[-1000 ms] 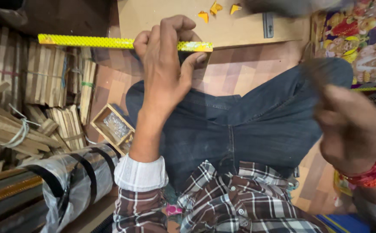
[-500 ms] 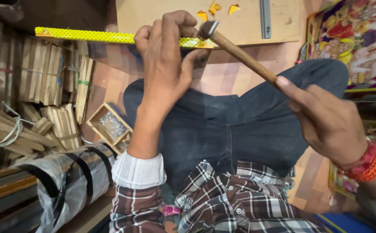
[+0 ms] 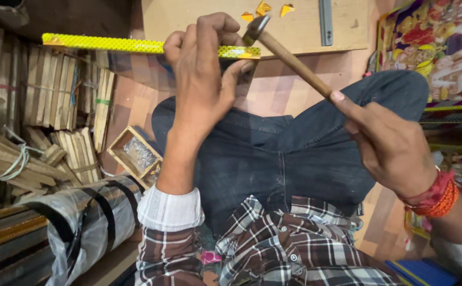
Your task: The person sits on the floor and assembles picture frames by attaching decorative corner pieces to the frame edges using a hammer. They handle multiple frames, including yellow and blue ones, and repeatedly hammer small corner pieces into place.
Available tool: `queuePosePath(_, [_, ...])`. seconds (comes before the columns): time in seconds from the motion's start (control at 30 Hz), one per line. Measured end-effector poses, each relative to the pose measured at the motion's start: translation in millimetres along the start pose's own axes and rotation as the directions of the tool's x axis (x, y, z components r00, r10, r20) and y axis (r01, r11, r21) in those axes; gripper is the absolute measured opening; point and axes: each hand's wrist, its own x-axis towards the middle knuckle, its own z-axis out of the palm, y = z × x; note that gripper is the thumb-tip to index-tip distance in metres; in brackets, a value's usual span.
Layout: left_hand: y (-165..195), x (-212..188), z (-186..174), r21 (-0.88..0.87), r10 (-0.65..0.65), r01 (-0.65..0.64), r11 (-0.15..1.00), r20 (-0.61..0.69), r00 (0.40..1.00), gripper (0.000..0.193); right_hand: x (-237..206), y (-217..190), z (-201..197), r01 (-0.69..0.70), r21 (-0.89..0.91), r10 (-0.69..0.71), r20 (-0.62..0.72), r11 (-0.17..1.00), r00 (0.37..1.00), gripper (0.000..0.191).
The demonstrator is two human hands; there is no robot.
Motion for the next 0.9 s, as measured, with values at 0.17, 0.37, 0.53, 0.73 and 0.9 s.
queuePosePath(0.17, [3,0,-2,0.004,-0.008,0.008,1.000,-0.010,1.000,0.050,1,-5,2,-0.010,0.043,0.011,-0.007,0.999,1.000,0.062])
queuePosePath(0.37, [9,0,-2,0.135,0.010,-0.010,0.991,0.003,1.000,0.040,-7,-6,2,-0.035,0.011,0.036,-0.073,0.999,0.997,0.053])
queuePosePath(0.53, [7,1,4,0.165,0.023,-0.022,0.986,0.001,1.000,0.033,-17,-3,5,-0.089,0.024,0.090,-0.063,0.996,0.994,0.052])
queuePosePath(0.73, [6,-2,4,0.164,0.026,-0.025,0.986,-0.006,1.000,0.032,-29,-2,17,-0.141,0.114,0.150,-0.069,0.983,0.986,0.049])
queuePosePath(0.9, [10,2,4,0.169,0.036,-0.035,0.985,-0.003,0.999,0.028,-40,-1,29,-0.205,0.380,0.234,-0.033,0.902,0.972,0.046])
